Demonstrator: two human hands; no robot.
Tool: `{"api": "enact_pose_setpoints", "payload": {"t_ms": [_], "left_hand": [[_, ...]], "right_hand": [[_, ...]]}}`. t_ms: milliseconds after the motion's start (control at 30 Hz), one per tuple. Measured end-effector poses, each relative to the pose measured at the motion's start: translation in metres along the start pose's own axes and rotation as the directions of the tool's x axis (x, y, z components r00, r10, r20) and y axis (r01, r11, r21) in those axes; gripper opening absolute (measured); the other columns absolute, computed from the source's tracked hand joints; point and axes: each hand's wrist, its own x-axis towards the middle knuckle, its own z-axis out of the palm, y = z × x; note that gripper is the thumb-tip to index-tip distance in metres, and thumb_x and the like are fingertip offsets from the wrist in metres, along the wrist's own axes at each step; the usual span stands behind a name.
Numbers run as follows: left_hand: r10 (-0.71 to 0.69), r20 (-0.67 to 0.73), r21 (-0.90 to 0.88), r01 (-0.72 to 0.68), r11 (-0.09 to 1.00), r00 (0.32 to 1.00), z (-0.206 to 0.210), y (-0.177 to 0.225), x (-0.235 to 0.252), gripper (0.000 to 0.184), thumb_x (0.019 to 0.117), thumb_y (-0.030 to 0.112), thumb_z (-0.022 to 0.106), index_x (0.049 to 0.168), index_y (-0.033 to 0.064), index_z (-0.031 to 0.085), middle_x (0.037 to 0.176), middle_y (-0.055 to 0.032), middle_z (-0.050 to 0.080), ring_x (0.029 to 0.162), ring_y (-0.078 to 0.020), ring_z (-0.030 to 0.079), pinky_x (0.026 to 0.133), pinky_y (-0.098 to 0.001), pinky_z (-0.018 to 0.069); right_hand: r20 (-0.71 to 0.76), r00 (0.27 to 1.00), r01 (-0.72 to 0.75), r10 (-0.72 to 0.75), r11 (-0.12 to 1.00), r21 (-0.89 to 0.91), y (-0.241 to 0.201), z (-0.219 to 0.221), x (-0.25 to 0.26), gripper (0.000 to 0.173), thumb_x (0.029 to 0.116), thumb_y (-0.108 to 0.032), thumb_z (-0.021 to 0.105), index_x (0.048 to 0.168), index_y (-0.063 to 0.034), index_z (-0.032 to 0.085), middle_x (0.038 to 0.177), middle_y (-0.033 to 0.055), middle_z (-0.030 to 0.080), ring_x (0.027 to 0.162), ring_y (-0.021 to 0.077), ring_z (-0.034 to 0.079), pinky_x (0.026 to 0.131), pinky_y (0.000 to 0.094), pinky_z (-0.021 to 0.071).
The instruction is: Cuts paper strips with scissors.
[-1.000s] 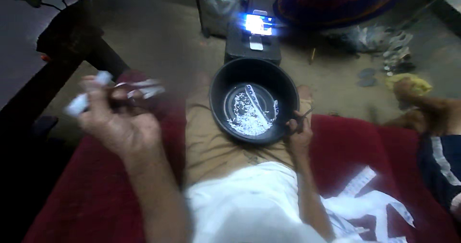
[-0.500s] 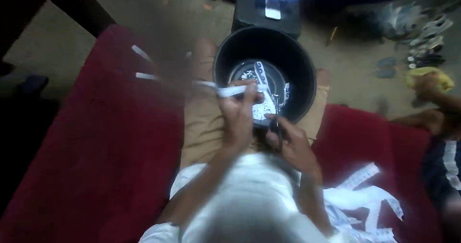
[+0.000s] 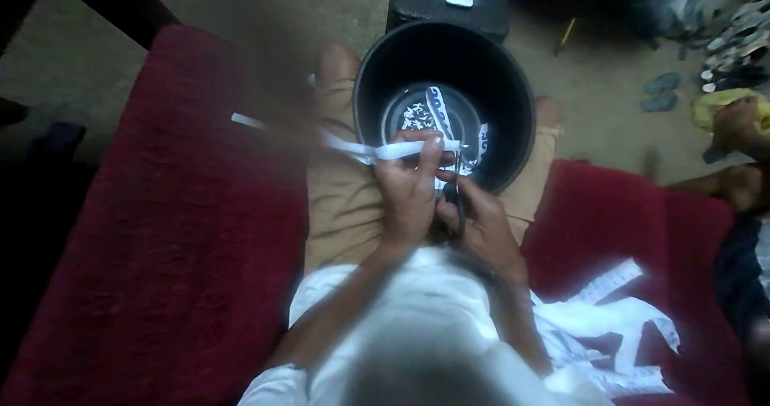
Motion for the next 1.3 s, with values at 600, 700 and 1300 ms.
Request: {"api": "enact_pose_setpoints", "payload": {"t_ms": [600,700,1300], "left_hand": [[-0.039,0.003,0.097,0.038,0.995,0.999,-0.001,-0.006,-0.001,0.015,0.1048,0.019,0.060,0.117,0.0108,0.061,0.093,-0.0022,0.068,0.070,-0.0095,0.069,0.063,-0.0237,0.0611],[-0.035,0.004,0.081,0.035,0.996,0.999,-0.001,-0.008,-0.001,0.014,0.1044,0.017,0.060,0.117,0.0097,0.061,0.093,-0.0033,0.067,0.070,-0.0104,0.068,0.062,-0.0242,0.0614],[-0.070,-0.019,0.079,0.071,0.994,0.997,-0.003,-0.012,-0.001,0.015,0.1049,0.020,0.060,0.117,0.0116,0.062,0.090,-0.0029,0.068,0.068,-0.0102,0.068,0.060,-0.0237,0.0600]], "right_hand": [[-0.004,1.000,0.005,-0.005,0.999,-0.032,0.007,0.002,0.006,0.040,0.1051,-0.035,0.055,0.127,-0.0023,0.062,0.077,0.0019,0.060,0.059,0.0076,0.055,0.054,0.0254,0.0507],[-0.006,1.000,-0.005,0.004,0.999,-0.031,0.008,0.003,0.006,0.041,0.1054,-0.037,0.054,0.127,-0.0027,0.062,0.075,0.0015,0.060,0.058,0.0079,0.055,0.053,0.0258,0.0505],[0.000,0.996,-0.086,0.086,0.995,0.051,0.011,0.006,-0.001,0.035,0.1044,-0.032,0.056,0.129,-0.0088,0.063,0.076,0.0008,0.062,0.058,0.0079,0.056,0.052,0.0265,0.0519]]}}
